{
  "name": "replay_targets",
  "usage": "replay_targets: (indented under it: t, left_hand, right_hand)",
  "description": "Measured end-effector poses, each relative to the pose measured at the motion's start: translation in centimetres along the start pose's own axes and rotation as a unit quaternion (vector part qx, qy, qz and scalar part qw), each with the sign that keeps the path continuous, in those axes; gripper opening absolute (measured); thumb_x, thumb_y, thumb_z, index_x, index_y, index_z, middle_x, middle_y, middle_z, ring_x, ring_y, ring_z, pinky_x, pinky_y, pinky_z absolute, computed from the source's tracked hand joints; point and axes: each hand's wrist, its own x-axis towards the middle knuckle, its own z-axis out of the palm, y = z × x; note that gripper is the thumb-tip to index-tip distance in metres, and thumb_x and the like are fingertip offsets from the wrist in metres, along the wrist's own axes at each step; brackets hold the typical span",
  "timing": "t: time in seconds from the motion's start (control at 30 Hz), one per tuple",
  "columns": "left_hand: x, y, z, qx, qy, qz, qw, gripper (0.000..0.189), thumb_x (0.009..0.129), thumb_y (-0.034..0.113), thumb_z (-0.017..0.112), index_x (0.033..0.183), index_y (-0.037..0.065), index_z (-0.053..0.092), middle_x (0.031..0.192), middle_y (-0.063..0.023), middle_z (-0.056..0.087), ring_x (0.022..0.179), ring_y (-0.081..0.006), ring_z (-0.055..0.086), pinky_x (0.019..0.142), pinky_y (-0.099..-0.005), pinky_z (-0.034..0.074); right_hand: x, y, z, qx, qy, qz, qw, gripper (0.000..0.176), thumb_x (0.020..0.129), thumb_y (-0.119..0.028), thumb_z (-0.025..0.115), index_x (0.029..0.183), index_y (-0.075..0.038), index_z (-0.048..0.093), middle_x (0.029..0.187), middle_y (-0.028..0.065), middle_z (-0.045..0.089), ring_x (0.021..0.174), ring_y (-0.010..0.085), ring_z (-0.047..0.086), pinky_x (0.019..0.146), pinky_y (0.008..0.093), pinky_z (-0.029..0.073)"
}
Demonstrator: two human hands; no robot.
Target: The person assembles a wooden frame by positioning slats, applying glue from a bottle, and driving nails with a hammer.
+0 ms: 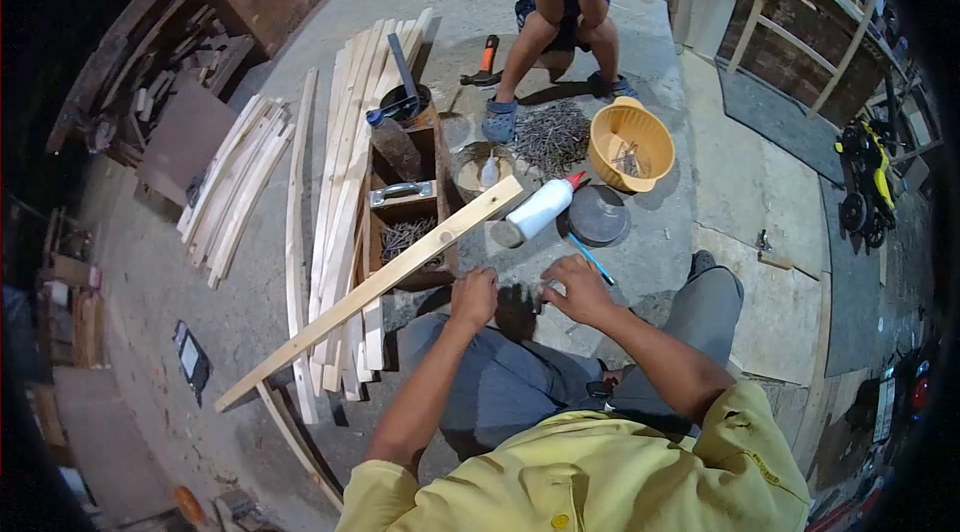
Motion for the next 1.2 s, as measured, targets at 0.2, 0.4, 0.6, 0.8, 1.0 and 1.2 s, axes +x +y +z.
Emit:
replay_targets:
  t: [0.2, 0.4, 0.6, 0.8, 1.0, 1.2]
  left_hand:
    - [2.2, -1.6, 4.4, 0.081, -0.096, -0.033, 0.992, 0.02, 0.085, 0.009, 0.051, 0.097, 0.006, 0.067, 0.105, -0.0183, 0.068, 0.098, -0.0358, 0.067, 0.083, -0.0492, 0.052]
    - [2.3, -2.9, 5.1, 0.074, -0.112, -0.069, 0.989, 0.024, 0.084, 0.015, 0.056, 0.105, 0.006, 0.063, 0.103, -0.0199, 0.068, 0.098, -0.0371, 0.066, 0.083, -0.0485, 0.053]
    - [2.4, -2.4, 4.1, -0.018, -0.063, -0.08, 0.995, 0.029, 0.084, 0.026, 0.064, 0.104, 0.006, 0.062, 0.103, -0.0192, 0.068, 0.098, -0.0394, 0.064, 0.084, -0.0483, 0.051]
    - [3.2, -2.1, 3.7, -0.098, -0.04, -0.082, 0.991, 0.027, 0.084, 0.03, 0.066, 0.097, 0.005, 0.065, 0.092, -0.0182, 0.069, 0.09, -0.0375, 0.066, 0.079, -0.047, 0.051]
    - [4.2, -2.0, 3.7, -0.134, -0.061, -0.073, 0.986, 0.027, 0.088, 0.031, 0.061, 0.097, 0.007, 0.066, 0.092, -0.0211, 0.069, 0.091, -0.0402, 0.065, 0.08, -0.05, 0.051]
    - [4.7, -1.2, 2.4, -0.161, -0.092, -0.099, 0.978, 0.028, 0.089, 0.033, 0.058, 0.097, 0.007, 0.066, 0.092, -0.0212, 0.068, 0.091, -0.0408, 0.065, 0.079, -0.05, 0.051]
  right_hand:
    - [0.1, 2.5, 0.4, 0.076, 0.014, 0.06, 0.995, 0.026, 0.086, -0.028, 0.068, 0.098, -0.006, 0.069, 0.1, 0.0136, 0.065, 0.104, 0.0343, 0.057, 0.092, 0.0451, 0.042]
    - [1.0, 3.0, 1.4, 0.099, -0.01, 0.051, 0.994, 0.024, 0.085, -0.025, 0.069, 0.098, -0.004, 0.07, 0.094, 0.0143, 0.067, 0.097, 0.0344, 0.06, 0.087, 0.0435, 0.046]
    - [1.3, 2.7, -0.1, 0.138, -0.007, 0.071, 0.988, 0.025, 0.085, -0.022, 0.069, 0.101, -0.002, 0.069, 0.094, 0.0151, 0.066, 0.093, 0.0309, 0.063, 0.081, 0.0405, 0.048]
    - [5.8, 8.2, -7.9, 0.13, 0.16, 0.114, 0.972, 0.024, 0.086, -0.022, 0.069, 0.101, -0.002, 0.068, 0.087, 0.0143, 0.069, 0.078, 0.0247, 0.066, 0.07, 0.034, 0.051]
    - [12.8, 17.6, -14.2, -0.001, 0.24, 0.195, 0.951, 0.026, 0.085, -0.027, 0.067, 0.098, -0.004, 0.069, 0.086, 0.0157, 0.07, 0.08, 0.0287, 0.069, 0.071, 0.0376, 0.053]
    - [17.4, 24.4, -12.4, -0.16, 0.139, 0.305, 0.929, 0.027, 0.088, -0.025, 0.054, 0.095, -0.005, 0.07, 0.094, 0.0224, 0.069, 0.09, 0.0403, 0.067, 0.082, 0.0472, 0.053]
